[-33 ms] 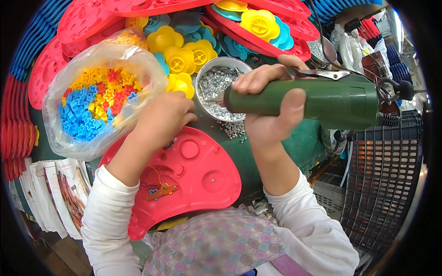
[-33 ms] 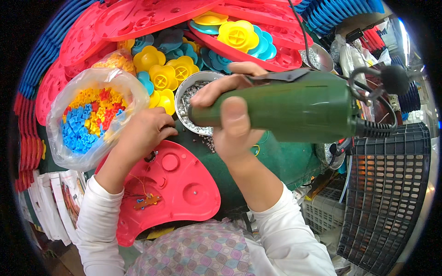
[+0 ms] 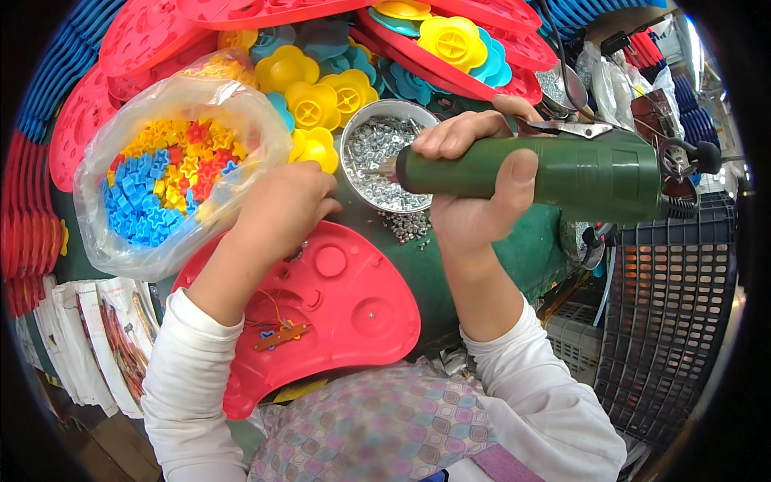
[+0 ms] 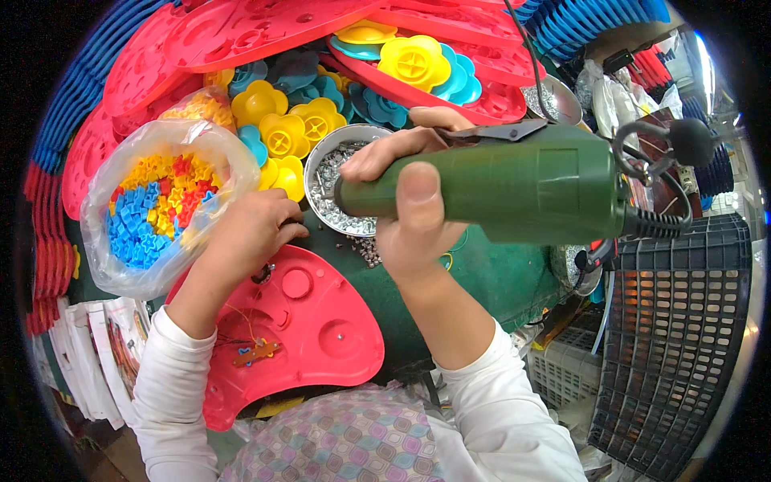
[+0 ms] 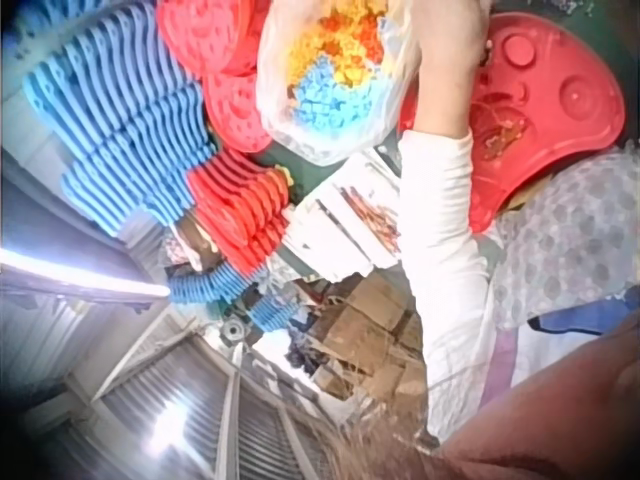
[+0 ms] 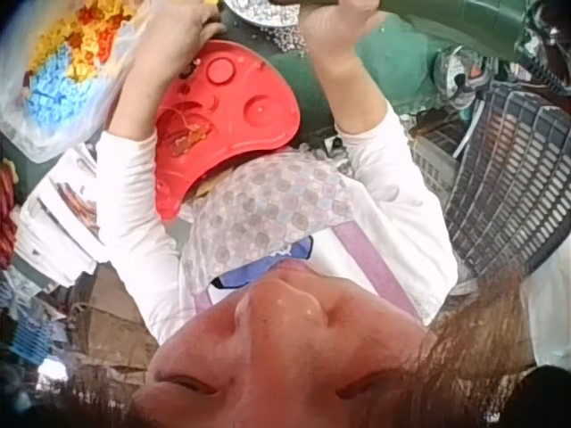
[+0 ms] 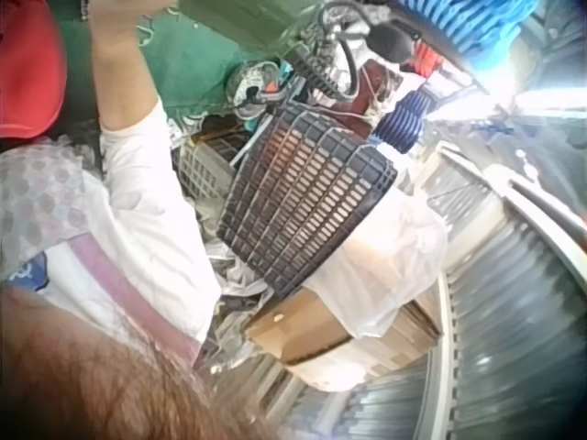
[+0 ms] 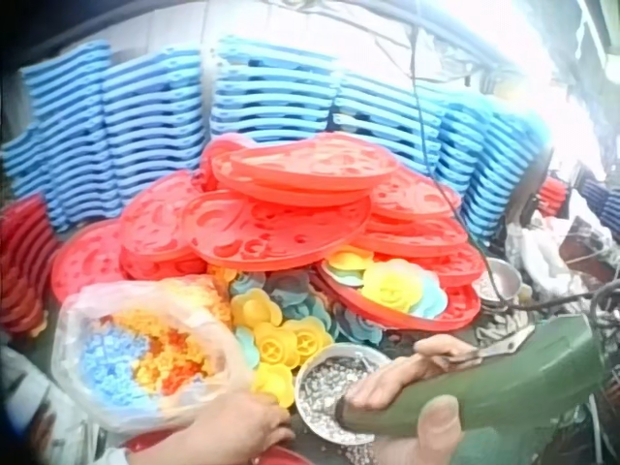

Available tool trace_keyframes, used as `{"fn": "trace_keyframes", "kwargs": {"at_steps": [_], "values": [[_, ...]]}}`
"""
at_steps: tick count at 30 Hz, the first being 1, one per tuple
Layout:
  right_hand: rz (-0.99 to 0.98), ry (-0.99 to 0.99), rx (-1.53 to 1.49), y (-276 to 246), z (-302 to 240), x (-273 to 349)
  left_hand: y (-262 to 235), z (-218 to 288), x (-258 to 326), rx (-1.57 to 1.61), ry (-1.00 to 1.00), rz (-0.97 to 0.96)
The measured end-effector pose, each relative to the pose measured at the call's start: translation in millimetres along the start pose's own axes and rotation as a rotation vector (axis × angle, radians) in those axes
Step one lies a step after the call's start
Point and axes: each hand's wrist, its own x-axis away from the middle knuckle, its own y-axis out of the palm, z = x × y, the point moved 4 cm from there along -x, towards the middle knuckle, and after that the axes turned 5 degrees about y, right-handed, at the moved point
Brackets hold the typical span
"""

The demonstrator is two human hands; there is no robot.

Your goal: The person assembles small decorative items by placing star-shaped pieces on a pink plastic tray and using a green rotary tool to work on them. They repeatedly pick up and position the pieces, apply the tool, and adjust the components on the tray.

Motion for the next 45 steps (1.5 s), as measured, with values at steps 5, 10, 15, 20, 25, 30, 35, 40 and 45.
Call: {"fn": "trace_keyframes", "kwargs": {"at_steps": [5, 10, 15, 20, 25, 30, 35, 40, 45], "values": [[-0.012, 0.014, 0.193, -12.4, 13.6, 4.7, 0.5, 3.9, -1.1, -0.094, -0.067, 0.096], [-0.027, 0.048, 0.28, -15.8, 21.5, 6.9, -9.8, 15.7, -8.1, 0.007, 0.008, 0.377], [0.062, 0.096, 0.065, -21.3, 6.5, 4.0, -16.1, 38.5, -19.8, 0.015, 0.236, 0.372], [0.06, 0.067, 0.105, -23.6, -11.5, 1.1, -1.8, 40.0, -30.2, 0.002, 0.246, 0.35], [0.067, 0.022, 0.024, -24.7, -18.9, 0.5, -3.9, 41.1, -26.6, -0.027, 0.268, 0.408], [0.035, 0.039, -0.2, -10.5, -23.3, 6.2, -15.3, 44.6, -3.5, -0.051, 0.263, 0.441], [-0.033, 0.149, -0.08, 23.4, -19.9, 21.0, -31.9, 41.5, 44.7, -0.084, 0.2, 0.425], [-0.185, 0.26, -0.164, 51.6, -9.2, 37.8, -31.2, 37.6, 84.8, -0.093, 0.201, 0.497], [-0.237, 0.285, -0.15, 73.3, -8.0, 47.4, -27.2, 30.9, 108.2, -0.135, 0.16, 0.567]]}}
